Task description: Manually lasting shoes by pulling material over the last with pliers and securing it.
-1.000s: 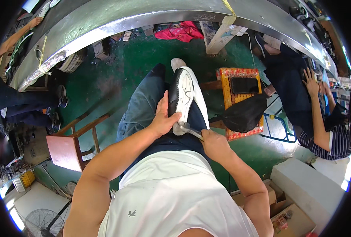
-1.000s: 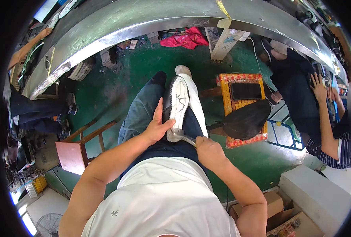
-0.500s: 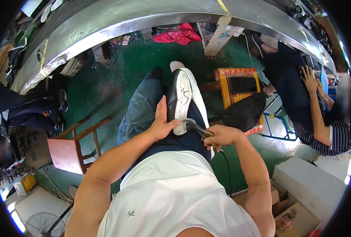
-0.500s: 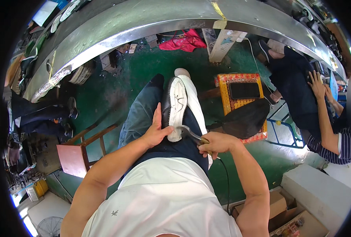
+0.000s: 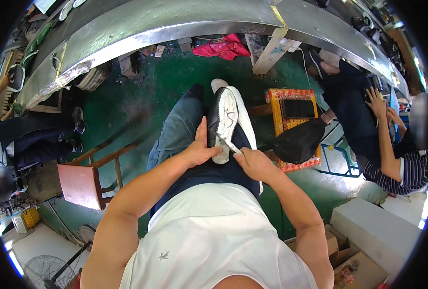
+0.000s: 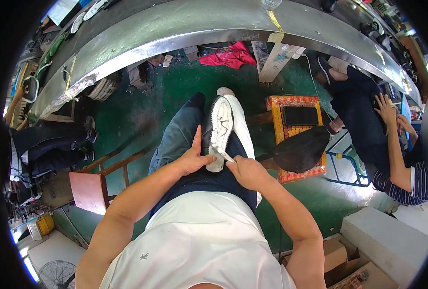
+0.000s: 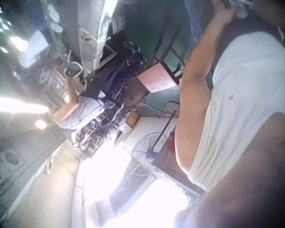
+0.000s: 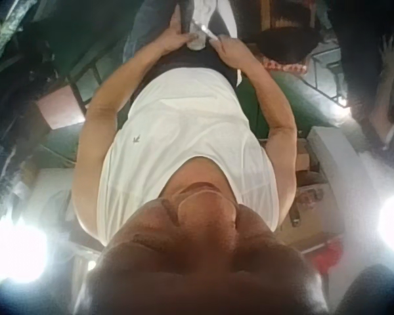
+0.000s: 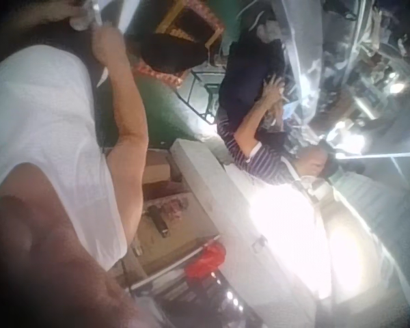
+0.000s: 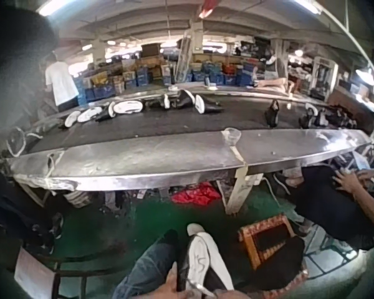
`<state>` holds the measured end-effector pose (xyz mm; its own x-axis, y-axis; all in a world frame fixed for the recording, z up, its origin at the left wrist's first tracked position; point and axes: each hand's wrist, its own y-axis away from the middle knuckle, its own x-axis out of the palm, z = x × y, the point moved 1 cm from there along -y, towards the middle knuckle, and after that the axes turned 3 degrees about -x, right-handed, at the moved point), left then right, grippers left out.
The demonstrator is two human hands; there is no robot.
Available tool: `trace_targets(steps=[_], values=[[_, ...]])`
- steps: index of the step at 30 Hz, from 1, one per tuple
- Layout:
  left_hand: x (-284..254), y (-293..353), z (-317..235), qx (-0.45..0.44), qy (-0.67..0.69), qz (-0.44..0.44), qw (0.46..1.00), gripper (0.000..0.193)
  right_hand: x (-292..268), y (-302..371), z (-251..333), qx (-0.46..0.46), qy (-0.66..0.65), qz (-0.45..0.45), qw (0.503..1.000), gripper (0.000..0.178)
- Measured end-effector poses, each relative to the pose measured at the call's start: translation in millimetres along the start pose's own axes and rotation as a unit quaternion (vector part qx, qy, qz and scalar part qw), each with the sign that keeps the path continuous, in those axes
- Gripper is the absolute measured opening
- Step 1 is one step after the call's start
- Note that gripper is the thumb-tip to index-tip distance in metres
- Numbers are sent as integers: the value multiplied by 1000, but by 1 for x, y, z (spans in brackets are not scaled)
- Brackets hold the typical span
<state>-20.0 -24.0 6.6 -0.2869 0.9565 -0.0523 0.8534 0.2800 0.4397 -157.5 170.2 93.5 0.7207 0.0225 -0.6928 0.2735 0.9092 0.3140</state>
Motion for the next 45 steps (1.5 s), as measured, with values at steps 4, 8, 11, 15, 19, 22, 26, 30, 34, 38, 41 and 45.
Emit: trace_targets(steps=[4, 8, 11, 15, 19, 22, 26, 30, 34, 38, 41, 45], values=[[-11, -13, -61, -8, -114, 54, 992, 110, -1, 15, -24, 118, -238, -2, 964, 43], [-29, -52, -48, -126, 82, -81, 985, 77, 26, 16, -36, 178, -429, -50, 884, 46], [-47, -56, -52, -112, 149, -52, 981, 61, 32, 16, -44, 185, -436, -56, 879, 45], [-69, -21, -136, 51, 401, 21, 915, 55, 33, 20, -48, 203, -426, -50, 880, 45], [-119, -14, -221, 104, 507, 113, 848, 67, 19, 8, -34, 202, -354, -24, 913, 45], [-134, -25, -225, 101, 561, 155, 807, 70, 15, 6, -30, 201, -299, -15, 933, 45], [-133, -43, -206, 55, 609, 87, 787, 74, 24, 5, -33, 219, -320, -17, 921, 46], [-136, -45, -216, 67, 631, 84, 769, 74, 22, 3, -32, 229, -323, -16, 918, 48], [-148, -60, -231, 68, 612, 52, 786, 73, 19, -1, -34, 240, -335, -4, 911, 44], [-173, -89, -239, 85, 625, 69, 773, 72, 21, -1, -40, 236, -351, -3, 906, 43], [-201, -102, -277, 104, 567, -127, 807, 69, 20, 2, -40, 231, -346, 4, 909, 43], [-197, -93, -230, 323, -22, -438, 839, 88, 10, -3, -39, 234, -338, -4, 911, 47]])
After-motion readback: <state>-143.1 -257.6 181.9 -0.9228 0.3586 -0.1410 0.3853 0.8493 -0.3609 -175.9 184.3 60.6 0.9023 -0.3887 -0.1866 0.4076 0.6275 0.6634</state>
